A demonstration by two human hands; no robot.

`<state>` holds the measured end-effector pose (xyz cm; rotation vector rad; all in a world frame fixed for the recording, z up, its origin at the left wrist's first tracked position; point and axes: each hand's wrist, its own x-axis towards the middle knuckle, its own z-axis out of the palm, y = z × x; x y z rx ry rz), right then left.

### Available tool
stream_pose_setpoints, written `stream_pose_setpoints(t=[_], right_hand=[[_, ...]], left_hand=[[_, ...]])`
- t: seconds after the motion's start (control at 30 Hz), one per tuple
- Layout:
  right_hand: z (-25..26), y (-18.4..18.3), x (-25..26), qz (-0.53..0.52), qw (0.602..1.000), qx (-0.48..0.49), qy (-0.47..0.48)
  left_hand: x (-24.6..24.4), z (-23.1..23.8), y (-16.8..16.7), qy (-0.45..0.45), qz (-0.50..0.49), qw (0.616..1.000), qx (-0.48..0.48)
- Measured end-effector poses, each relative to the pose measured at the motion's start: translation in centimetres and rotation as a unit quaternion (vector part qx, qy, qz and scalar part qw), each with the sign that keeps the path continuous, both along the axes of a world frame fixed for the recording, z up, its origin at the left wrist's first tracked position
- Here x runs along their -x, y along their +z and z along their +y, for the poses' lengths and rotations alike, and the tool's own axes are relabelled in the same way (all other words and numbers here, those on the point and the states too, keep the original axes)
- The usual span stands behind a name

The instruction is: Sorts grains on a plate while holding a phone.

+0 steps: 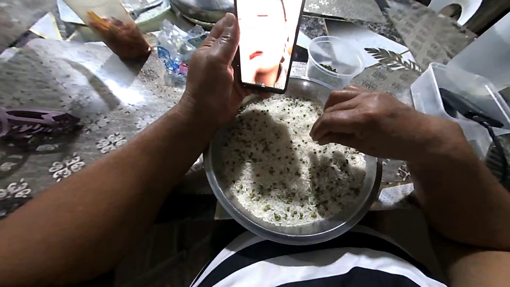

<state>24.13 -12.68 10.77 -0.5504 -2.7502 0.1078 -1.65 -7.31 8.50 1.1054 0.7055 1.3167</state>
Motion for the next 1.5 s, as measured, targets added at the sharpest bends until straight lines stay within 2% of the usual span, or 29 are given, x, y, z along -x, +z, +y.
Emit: stream_pose_setpoints(t=[0.4, 0.5, 0.63, 0.7, 0.77, 0.83, 0.9, 0.97, 1.1, 1.27, 1.5], right_hand=[[0.3, 0.5, -0.7, -0.041, 0.999, 0.009, -0.017], [1.2, 1.0, -1.6, -0.008, 0.994, -0.039, -0.100], [3.2, 0.8, -2.4, 0.065, 0.955, -0.089, -0.274], [3.8, 0.5, -2.7, 0.073, 0.944, -0.092, -0.308], [3.4, 0.4, -2.4, 0.081, 0.953, -0.086, -0.277], [2.4, 0.4, -1.7, 0.079, 0.978, -0.061, -0.183], [1.4, -0.1, -0.5, 0.045, 0.996, 0.003, -0.081], [0.6, -1.1, 0.6, -0.016, 0.998, 0.039, -0.036], [0.5, -2.4, 1.5, -0.038, 0.999, 0.013, -0.023], [0.0, -0.9, 0.7, 0.009, 1.000, -0.022, -0.016], [-0.2, -0.3, 0.5, -0.001, 1.000, -0.023, -0.008]], left_hand=[[-0.1, -0.1, 0.0, 0.011, 0.017, 1.000, -0.003], [-0.1, -0.2, 0.1, 0.005, 0.015, 1.000, -0.002], [-0.1, -0.3, 0.2, 0.012, 0.014, 1.000, 0.003], [-0.1, -0.2, 0.1, 0.005, 0.014, 1.000, -0.005], [0.1, 0.0, 0.0, -0.005, 0.019, 1.000, -0.011], [0.1, 0.1, -0.1, -0.005, 0.014, 1.000, -0.011], [0.0, 0.0, -0.1, 0.004, 0.016, 1.000, -0.009], [-0.1, -0.1, 0.1, 0.007, 0.014, 1.000, -0.002], [0.0, 0.0, 0.1, -0.002, 0.009, 1.000, -0.003], [0.0, 0.0, 0.0, -0.001, 0.016, 1.000, -0.009], [-0.1, 0.0, 0.0, -0.003, 0.009, 1.000, -0.006]])
